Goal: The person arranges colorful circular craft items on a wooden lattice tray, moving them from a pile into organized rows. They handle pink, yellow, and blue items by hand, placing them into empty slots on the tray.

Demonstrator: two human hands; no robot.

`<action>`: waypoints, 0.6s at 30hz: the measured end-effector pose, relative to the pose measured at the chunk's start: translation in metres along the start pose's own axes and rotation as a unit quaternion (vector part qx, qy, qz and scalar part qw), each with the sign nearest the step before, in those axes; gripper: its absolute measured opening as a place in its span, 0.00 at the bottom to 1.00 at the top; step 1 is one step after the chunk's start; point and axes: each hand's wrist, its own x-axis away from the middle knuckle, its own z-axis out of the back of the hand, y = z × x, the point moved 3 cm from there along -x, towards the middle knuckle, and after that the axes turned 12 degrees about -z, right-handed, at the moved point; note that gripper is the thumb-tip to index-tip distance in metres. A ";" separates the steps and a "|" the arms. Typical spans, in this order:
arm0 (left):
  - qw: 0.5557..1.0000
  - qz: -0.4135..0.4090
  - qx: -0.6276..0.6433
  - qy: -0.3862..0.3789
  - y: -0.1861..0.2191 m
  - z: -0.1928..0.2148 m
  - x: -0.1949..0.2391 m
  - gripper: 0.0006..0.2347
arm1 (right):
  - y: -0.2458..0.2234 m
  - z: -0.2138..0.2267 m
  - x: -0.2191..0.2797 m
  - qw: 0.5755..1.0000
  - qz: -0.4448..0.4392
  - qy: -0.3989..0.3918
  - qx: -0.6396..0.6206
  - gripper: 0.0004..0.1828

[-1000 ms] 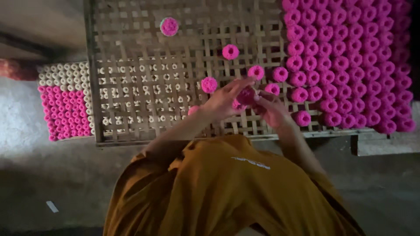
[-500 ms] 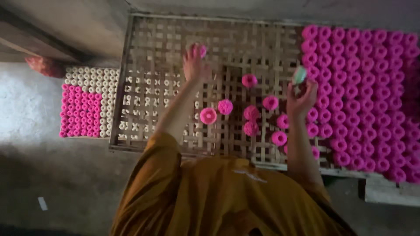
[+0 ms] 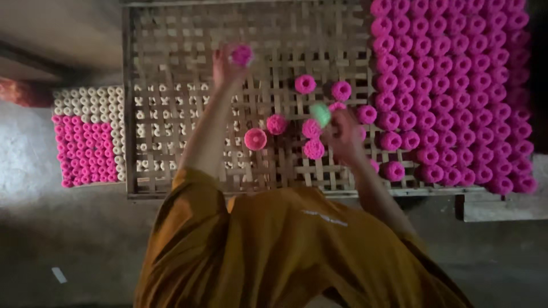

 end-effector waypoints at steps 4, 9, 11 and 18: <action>0.914 -0.043 0.380 -0.138 0.094 -0.004 0.053 0.21 | -0.030 -0.020 0.001 0.988 0.051 -0.045 -0.140 0.30; 0.906 -0.253 0.247 -0.234 0.183 0.009 0.127 0.33 | -0.017 -0.023 -0.002 0.710 -0.221 -0.211 -0.634 0.22; 0.900 -0.307 0.197 -0.240 0.201 0.019 0.138 0.35 | -0.020 -0.015 0.001 0.727 -0.237 -0.224 -0.604 0.23; 0.952 -0.197 0.005 -0.233 0.176 0.041 0.146 0.34 | -0.044 0.020 -0.020 0.950 0.101 0.182 -0.233 0.24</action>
